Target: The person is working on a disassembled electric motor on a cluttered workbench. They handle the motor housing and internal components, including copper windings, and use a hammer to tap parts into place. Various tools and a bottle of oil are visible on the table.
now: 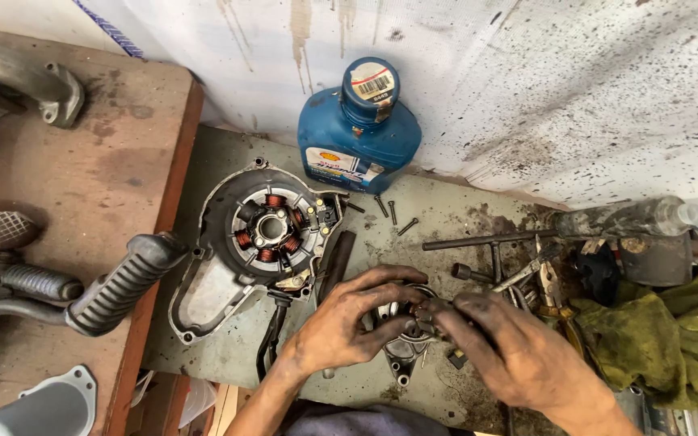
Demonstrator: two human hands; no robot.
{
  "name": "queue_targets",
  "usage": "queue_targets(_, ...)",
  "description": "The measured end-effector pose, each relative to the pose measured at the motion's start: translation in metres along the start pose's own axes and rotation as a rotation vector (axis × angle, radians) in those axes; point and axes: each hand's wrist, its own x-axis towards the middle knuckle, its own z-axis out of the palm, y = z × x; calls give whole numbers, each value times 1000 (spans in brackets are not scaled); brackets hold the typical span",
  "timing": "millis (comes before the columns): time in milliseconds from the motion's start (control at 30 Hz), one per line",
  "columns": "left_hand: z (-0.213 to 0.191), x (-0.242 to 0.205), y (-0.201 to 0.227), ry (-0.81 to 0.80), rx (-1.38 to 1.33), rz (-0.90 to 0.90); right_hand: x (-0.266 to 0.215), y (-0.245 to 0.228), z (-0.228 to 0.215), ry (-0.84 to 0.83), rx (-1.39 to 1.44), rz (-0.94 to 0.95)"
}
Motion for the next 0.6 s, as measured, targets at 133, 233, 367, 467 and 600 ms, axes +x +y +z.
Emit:
queue_targets(133, -2, 0, 0, -13, -40, -6, -3, 2, 4, -46, 1, -5)
queue_targets(233, -4, -1, 0, -16, -25, 17, 2, -1, 0, -52, 24, -56)
queue_targets(367, -4, -2, -1, 0, -104, 31, 1, 0, -1, -38, 44, -64)
queue_targets(467, -6, 0, 3, -8, -82, 5, -2, -1, 0, -46, 13, -30)
queue_targets(600, -9, 1, 10, -10, -31, 32, -1, -5, 0, -46, 3, -44)
